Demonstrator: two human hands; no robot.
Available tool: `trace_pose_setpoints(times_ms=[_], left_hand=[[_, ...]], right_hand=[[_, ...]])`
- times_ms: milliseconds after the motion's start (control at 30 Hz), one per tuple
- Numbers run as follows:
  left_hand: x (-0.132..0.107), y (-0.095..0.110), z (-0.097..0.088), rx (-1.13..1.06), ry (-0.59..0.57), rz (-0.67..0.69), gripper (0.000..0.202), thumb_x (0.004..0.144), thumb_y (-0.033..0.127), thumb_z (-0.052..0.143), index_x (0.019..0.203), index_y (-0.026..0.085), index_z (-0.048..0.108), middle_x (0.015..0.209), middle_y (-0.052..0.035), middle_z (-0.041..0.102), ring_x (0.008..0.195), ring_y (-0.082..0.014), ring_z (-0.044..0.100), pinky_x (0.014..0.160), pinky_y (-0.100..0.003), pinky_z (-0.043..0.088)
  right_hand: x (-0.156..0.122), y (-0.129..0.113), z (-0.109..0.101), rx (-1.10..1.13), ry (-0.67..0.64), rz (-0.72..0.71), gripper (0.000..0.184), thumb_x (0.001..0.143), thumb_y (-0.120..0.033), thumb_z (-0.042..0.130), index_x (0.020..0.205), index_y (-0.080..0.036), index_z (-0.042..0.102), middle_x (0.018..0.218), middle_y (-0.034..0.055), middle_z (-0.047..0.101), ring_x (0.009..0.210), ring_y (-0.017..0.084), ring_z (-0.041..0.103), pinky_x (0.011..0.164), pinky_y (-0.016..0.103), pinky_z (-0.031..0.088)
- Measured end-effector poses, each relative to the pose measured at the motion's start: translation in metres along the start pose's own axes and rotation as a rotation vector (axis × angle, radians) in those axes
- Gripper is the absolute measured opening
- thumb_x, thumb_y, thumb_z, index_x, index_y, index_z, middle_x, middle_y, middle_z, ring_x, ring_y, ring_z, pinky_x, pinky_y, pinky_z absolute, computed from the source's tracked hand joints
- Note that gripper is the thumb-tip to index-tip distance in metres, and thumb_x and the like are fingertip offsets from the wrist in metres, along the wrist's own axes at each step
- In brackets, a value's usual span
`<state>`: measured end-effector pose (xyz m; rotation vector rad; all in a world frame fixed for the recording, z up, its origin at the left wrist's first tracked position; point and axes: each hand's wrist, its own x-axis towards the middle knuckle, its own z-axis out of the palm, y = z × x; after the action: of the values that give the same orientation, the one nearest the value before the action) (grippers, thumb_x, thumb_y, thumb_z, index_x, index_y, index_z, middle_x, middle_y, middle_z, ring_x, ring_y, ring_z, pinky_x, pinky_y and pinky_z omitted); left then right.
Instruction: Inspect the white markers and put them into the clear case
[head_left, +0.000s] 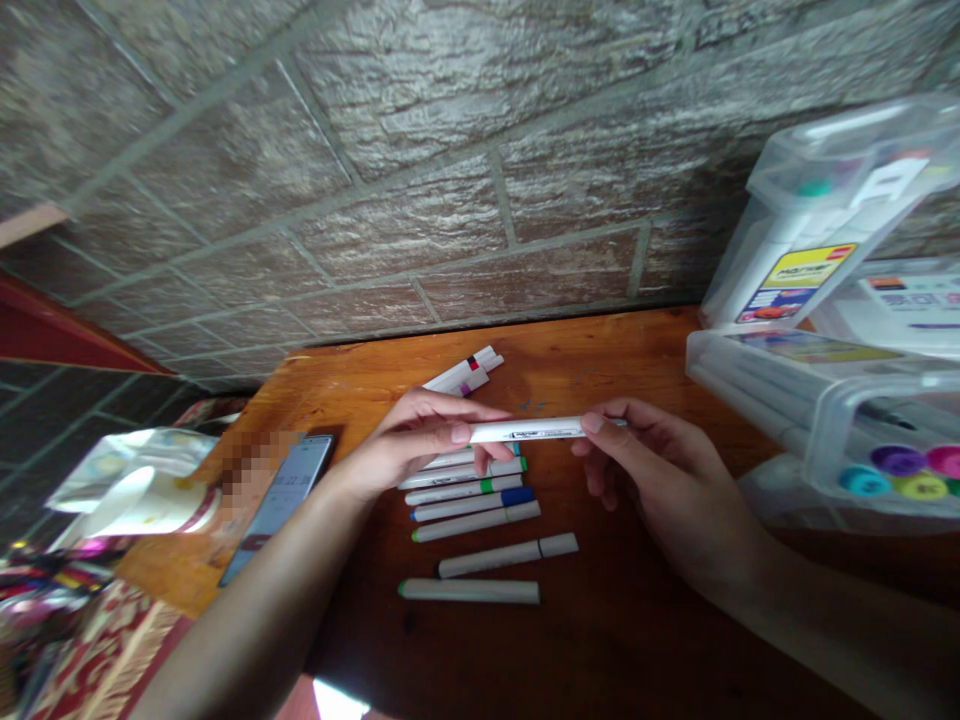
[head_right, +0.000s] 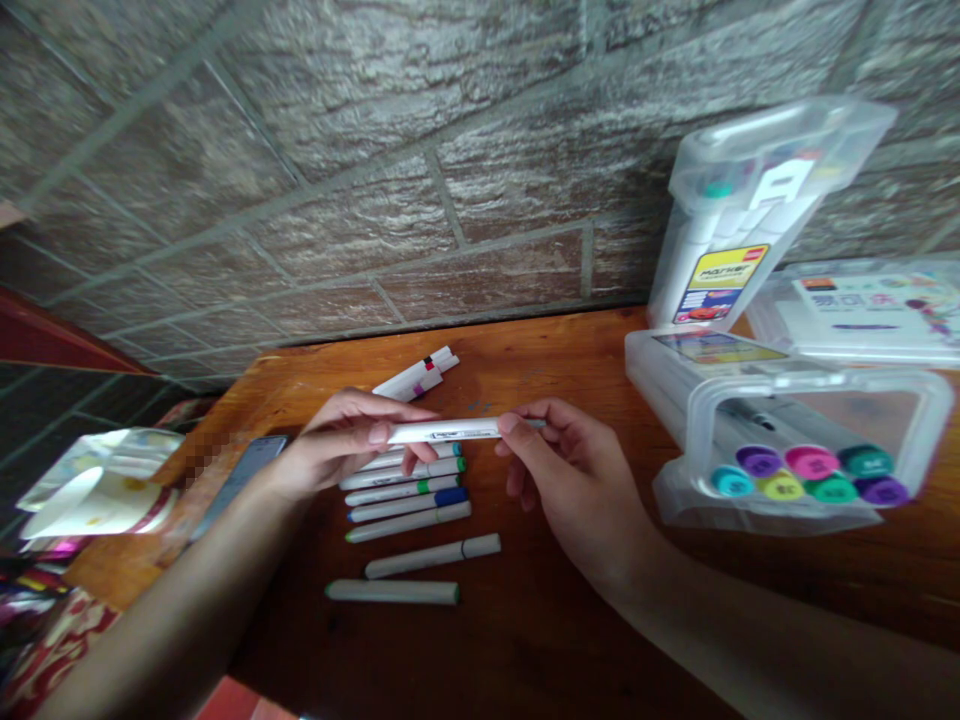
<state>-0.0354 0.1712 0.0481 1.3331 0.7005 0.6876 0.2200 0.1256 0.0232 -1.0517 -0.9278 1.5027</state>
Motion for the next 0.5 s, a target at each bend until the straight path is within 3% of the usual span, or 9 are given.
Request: trace_pose_setpoints(times_ms=[500], left_hand=[[0.0005, 0.0021, 0.0018, -0.059, -0.025, -0.017, 0.039, 0.090, 0.024, 0.074, 0.124, 0.006, 0.076, 0.099, -0.0219, 0.082, 0.079, -0.0241, 0.075, 0.073, -0.033, 0.059]], right_hand=[[-0.0017, -0.0017, 0.0003, 0.029, -0.001, 0.021, 0.032, 0.083, -0.047, 0.082, 0.084, -0.019, 0.067, 0.063, -0.0017, 0.067, 0.048, 0.010, 0.056, 0.042, 0.020, 0.042]])
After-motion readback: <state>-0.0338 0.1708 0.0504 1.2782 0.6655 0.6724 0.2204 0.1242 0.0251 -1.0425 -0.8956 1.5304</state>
